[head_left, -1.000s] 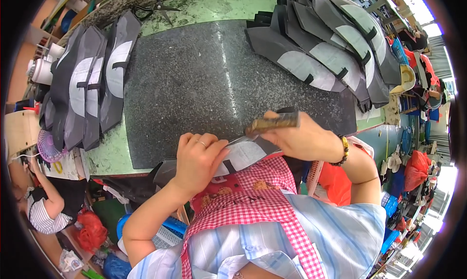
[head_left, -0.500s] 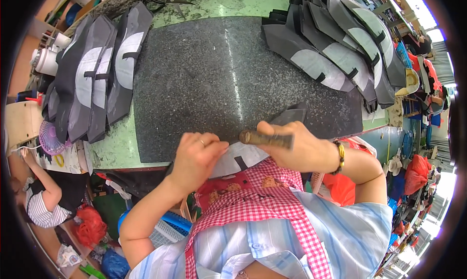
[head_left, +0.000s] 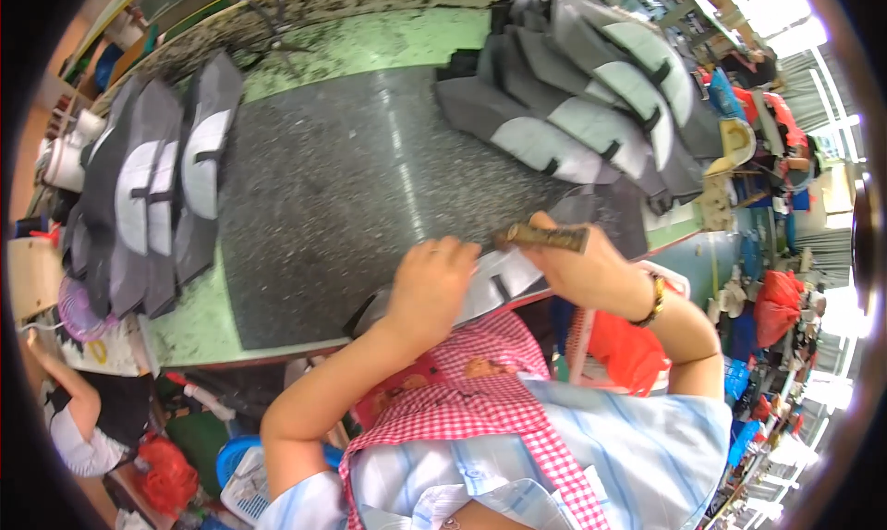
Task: Applying adhesive strips and hammering shoe upper components at a manufacturing station.
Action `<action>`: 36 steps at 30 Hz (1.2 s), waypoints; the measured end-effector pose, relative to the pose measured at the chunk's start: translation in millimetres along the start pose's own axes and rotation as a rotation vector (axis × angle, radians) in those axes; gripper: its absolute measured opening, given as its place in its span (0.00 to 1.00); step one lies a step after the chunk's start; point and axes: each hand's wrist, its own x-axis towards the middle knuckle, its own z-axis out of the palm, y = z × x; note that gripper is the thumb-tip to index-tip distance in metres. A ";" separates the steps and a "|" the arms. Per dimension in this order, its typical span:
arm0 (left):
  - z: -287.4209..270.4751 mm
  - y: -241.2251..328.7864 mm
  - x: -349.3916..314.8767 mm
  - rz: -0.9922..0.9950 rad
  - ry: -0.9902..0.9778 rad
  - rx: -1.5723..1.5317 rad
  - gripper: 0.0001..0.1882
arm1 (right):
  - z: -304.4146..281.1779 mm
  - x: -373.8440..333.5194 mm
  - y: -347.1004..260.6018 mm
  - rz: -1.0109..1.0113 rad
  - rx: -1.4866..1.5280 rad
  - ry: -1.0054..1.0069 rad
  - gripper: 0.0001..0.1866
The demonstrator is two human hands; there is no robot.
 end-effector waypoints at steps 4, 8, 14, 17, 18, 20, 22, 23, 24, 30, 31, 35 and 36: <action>-19.2 -15.9 -11.8 0.019 -0.113 -0.022 0.11 | 15.6 -10.2 23.4 -0.074 0.075 0.193 0.07; -20.5 -14.0 -16.5 0.256 -0.102 0.253 0.16 | -12.0 2.3 -5.9 0.134 0.149 0.086 0.07; -28.4 -17.9 -11.1 0.298 -0.169 0.246 0.16 | 4.3 28.0 2.5 -0.263 0.011 -0.193 0.08; -34.8 -18.1 -14.1 0.324 -0.181 0.236 0.16 | 0.0 33.2 -1.1 -0.277 0.024 -0.155 0.12; -35.0 -17.8 -16.8 0.364 -0.164 0.280 0.15 | 4.2 28.6 -4.6 -0.333 0.039 -0.165 0.13; -38.9 -25.6 -22.3 0.259 -0.208 0.151 0.15 | 1.5 23.3 -27.7 -0.170 -0.019 -0.339 0.16; -50.3 -39.5 -22.2 0.131 -0.294 -0.045 0.10 | -0.2 31.1 -29.9 -0.253 -0.048 -0.335 0.14; -54.4 -37.7 -23.2 0.130 -0.287 -0.041 0.10 | -2.3 35.6 -29.5 -0.334 -0.079 -0.330 0.13; -57.9 -33.9 -27.1 0.226 -0.287 0.117 0.09 | 6.8 37.0 -25.4 -0.303 0.025 -0.192 0.12; -68.8 -54.2 -38.5 0.265 -0.251 0.107 0.10 | 29.3 25.3 -47.7 -0.344 0.098 -0.088 0.15; -71.5 -53.6 -40.5 0.252 -0.250 0.113 0.10 | 25.8 27.2 -46.1 -0.364 0.022 -0.085 0.17; -74.7 -53.1 -48.4 0.382 -0.209 0.273 0.10 | 31.4 30.3 -52.3 -0.279 0.162 -0.101 0.16; -76.6 -56.5 -45.8 0.334 -0.208 0.184 0.11 | 39.7 27.5 -54.2 -0.287 0.120 -0.115 0.17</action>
